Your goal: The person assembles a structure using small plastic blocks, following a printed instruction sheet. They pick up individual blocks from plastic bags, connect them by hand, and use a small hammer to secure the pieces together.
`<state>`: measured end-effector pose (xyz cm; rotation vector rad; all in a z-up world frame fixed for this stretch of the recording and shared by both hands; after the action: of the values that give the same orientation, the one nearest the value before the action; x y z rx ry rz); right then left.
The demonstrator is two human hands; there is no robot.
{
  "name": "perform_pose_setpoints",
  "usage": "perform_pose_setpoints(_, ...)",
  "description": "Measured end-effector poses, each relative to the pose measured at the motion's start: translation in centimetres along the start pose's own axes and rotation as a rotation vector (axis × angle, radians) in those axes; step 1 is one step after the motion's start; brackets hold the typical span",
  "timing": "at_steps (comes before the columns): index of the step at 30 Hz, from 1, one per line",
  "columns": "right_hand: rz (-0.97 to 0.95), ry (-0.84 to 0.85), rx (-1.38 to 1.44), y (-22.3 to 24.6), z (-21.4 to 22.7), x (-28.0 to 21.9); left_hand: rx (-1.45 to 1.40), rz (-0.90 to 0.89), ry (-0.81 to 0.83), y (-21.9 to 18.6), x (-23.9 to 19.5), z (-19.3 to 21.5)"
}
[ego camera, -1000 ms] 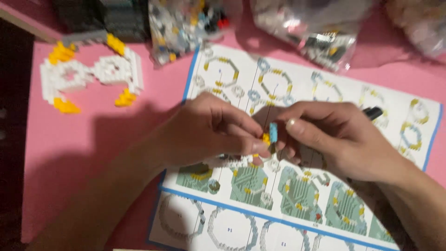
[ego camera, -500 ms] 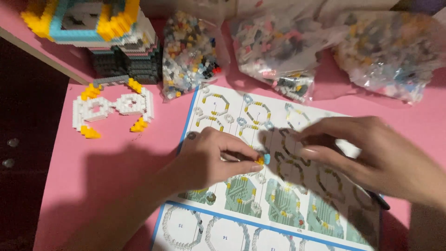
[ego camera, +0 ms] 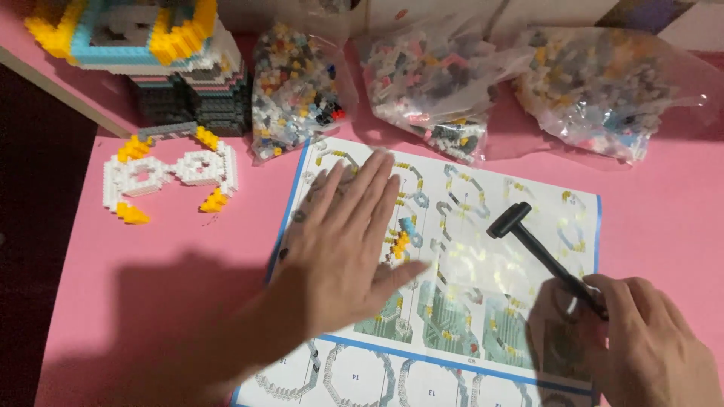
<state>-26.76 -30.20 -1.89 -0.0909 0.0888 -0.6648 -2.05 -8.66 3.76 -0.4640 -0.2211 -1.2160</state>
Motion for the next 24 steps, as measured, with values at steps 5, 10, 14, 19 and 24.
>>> perform_pose_setpoints(5, 0.068, 0.011, -0.27, -1.4, -0.5, 0.1, 0.096, 0.058, 0.179, -0.7, -0.9, -3.1)
perform_pose_setpoints(10, 0.117, -0.164, -0.006, -0.9, 1.4, -1.4, 0.086, 0.089, 0.188, -0.2, -1.2, -4.4)
perform_pose_setpoints(14, 0.063, -0.208, 0.363, 1.3, 1.4, -2.7, 0.096, 0.095, 0.219, 0.0, -1.4, -5.0)
perform_pose_setpoints(19, 0.077, 0.024, 0.344, 5.4, 0.3, -1.1, 0.072, 0.106, 0.222, 0.2, -1.4, -5.0)
perform_pose_setpoints(24, 0.314, -0.247, 0.421, 9.7, 4.3, -0.5, 0.06, 0.112, 0.22, 0.3, -1.4, -5.0)
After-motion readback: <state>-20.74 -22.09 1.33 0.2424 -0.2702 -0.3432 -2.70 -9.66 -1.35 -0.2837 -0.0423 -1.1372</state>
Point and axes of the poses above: each hand's wrist, its own x-axis towards the middle knuckle, its own z-axis out of the back of the hand, y = z × x, the point moved 10 cm from there along x, towards the middle knuckle, and after that the axes turned 6 degrees about z, right-handed, at the moved point
